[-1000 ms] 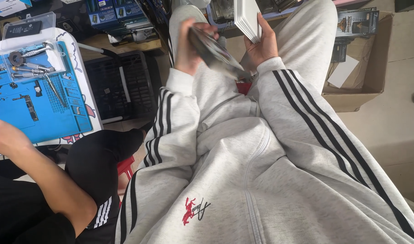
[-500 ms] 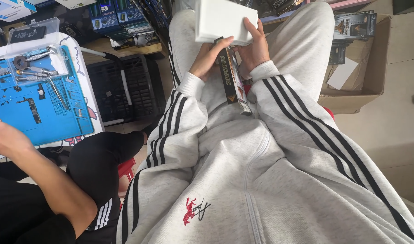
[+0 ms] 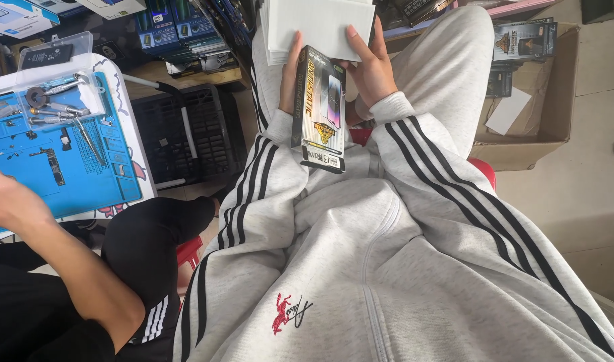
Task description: The person sits cross-legged and repeatedly picks up small white rectangular items and product boxes from a nearby cardboard box. They place the items into the boxes, close the flaps, and return the packaged boxes to the cardboard box.
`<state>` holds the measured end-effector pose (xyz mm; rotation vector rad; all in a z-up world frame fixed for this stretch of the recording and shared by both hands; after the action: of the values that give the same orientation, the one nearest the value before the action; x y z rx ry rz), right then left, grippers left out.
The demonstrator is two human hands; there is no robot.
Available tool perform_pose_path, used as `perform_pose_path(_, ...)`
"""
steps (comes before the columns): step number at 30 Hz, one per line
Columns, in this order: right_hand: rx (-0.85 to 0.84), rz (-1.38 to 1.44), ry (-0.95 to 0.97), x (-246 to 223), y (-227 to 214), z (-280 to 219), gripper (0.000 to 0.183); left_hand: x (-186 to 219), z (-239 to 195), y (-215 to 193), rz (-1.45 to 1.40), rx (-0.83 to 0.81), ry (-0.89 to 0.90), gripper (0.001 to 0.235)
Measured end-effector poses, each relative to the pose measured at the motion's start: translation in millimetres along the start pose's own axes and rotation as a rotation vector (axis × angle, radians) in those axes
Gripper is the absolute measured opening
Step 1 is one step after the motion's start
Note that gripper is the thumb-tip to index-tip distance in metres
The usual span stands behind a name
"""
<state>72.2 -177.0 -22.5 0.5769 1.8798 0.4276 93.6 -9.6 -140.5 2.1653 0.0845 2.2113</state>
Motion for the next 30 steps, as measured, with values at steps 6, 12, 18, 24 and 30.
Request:
perform_pose_path(6, -0.087, -0.305, -0.106, -11.7, 10.5, -12.2, 0.058, 6.4, -2.8, -0.9, -0.020, 0.018, -0.021, 0.069)
perform_pose_path(12, -0.086, -0.411, -0.187, -4.2, 0.6, 3.2, 0.059, -9.0, 1.0, 0.5, 0.199, -0.091, 0.087, 0.060)
perform_pose_path(18, -0.116, -0.521, -0.254, -9.3, 2.2, -1.2, 0.056, -12.5, 0.6, -0.1, 0.212, -0.132, 0.101, 0.064)
perform_pose_path(24, -0.144, -0.615, -0.385, -13.3, 3.0, -4.0, 0.065, -11.5, 2.6, 1.8, 0.173, -0.129, 0.074, 0.061)
perform_pose_path(30, -0.187, -0.793, -0.362, -9.3, -1.7, -1.2, 0.067, 0.6, -3.1, 0.4, -0.106, 0.049, -0.075, 0.066)
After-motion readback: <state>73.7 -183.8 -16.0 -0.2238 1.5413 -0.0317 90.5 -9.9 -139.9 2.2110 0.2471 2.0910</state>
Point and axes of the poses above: each hand's wrist, its own z-axis towards the middle knuckle, its own y-axis out of the palm, x = y × z, the point moved 5 cm from there along z, towards the middle knuckle, and after that the axes turned 1 degree about -z, right-handed, at the moved point
